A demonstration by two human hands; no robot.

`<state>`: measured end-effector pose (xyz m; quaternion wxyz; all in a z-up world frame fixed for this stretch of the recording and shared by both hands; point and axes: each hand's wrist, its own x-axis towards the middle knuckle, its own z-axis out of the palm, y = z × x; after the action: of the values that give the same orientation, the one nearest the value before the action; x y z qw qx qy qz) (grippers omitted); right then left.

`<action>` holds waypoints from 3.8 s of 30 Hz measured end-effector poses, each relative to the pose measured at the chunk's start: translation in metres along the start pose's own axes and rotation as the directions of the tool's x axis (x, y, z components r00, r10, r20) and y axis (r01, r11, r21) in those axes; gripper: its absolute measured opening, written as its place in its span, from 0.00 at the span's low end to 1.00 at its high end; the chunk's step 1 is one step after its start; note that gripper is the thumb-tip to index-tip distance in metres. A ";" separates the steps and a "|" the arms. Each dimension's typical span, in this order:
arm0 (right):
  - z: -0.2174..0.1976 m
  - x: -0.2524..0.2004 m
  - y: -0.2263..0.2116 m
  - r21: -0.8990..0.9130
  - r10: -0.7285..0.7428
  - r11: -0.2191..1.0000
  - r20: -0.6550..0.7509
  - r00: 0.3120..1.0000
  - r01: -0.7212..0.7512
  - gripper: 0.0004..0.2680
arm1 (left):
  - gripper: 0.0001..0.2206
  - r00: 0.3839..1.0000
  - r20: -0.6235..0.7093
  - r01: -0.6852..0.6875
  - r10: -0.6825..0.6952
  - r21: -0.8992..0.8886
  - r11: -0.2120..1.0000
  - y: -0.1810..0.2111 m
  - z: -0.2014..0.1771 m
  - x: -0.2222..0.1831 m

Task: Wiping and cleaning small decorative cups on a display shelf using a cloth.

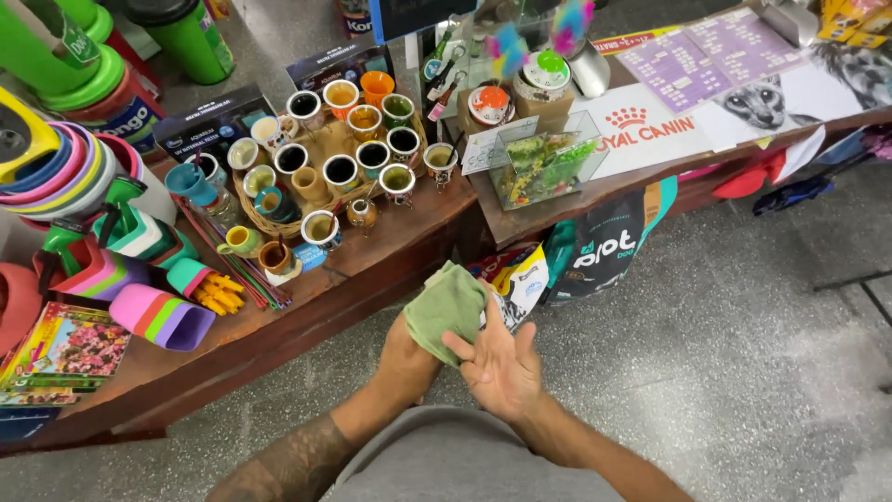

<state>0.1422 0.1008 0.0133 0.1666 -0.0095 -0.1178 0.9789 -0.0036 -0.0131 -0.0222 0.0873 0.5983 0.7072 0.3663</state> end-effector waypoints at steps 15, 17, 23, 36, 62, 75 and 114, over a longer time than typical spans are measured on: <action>-0.008 -0.009 -0.037 -0.960 0.320 0.028 0.273 0.907 0.279 0.36 | 0.08 0.802 0.597 0.154 0.003 -0.212 0.965 0.012 -0.049 0.058; -0.013 -0.016 -0.038 -0.964 0.302 -0.039 0.241 0.922 0.264 0.36 | 0.23 0.694 0.718 0.388 -0.051 -0.313 0.867 -0.002 -0.053 0.058; 0.004 -0.022 -0.029 -0.874 0.143 0.485 0.047 0.989 -0.029 0.35 | 0.22 0.578 0.811 0.811 -0.093 -0.583 -0.040 -0.029 -0.009 0.033; 0.007 -0.016 -0.026 -0.565 0.072 0.820 0.257 0.964 0.089 0.50 | 0.11 0.964 0.112 0.263 -0.239 -0.500 0.825 0.037 -0.035 0.035; -0.012 -0.005 -0.021 -0.603 -0.161 0.792 -0.049 0.986 0.099 0.24 | 0.32 0.944 -0.021 0.274 -0.330 -0.508 0.816 0.044 -0.023 0.031; -0.044 -0.005 -0.011 -0.774 0.124 -0.584 0.214 0.969 0.246 0.26 | 0.10 0.521 0.373 0.697 -0.768 -0.704 0.132 0.046 -0.006 0.043; 0.097 0.015 -0.043 -0.314 -0.267 -0.948 0.696 0.666 -0.052 0.06 | 0.18 0.878 0.218 0.452 -0.425 -0.668 0.591 0.099 -0.064 0.041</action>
<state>0.1363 0.1231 0.1175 0.4147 -0.1910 -0.8887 -0.0417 0.0263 -0.0005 0.0982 0.4074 0.3332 0.6374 0.5628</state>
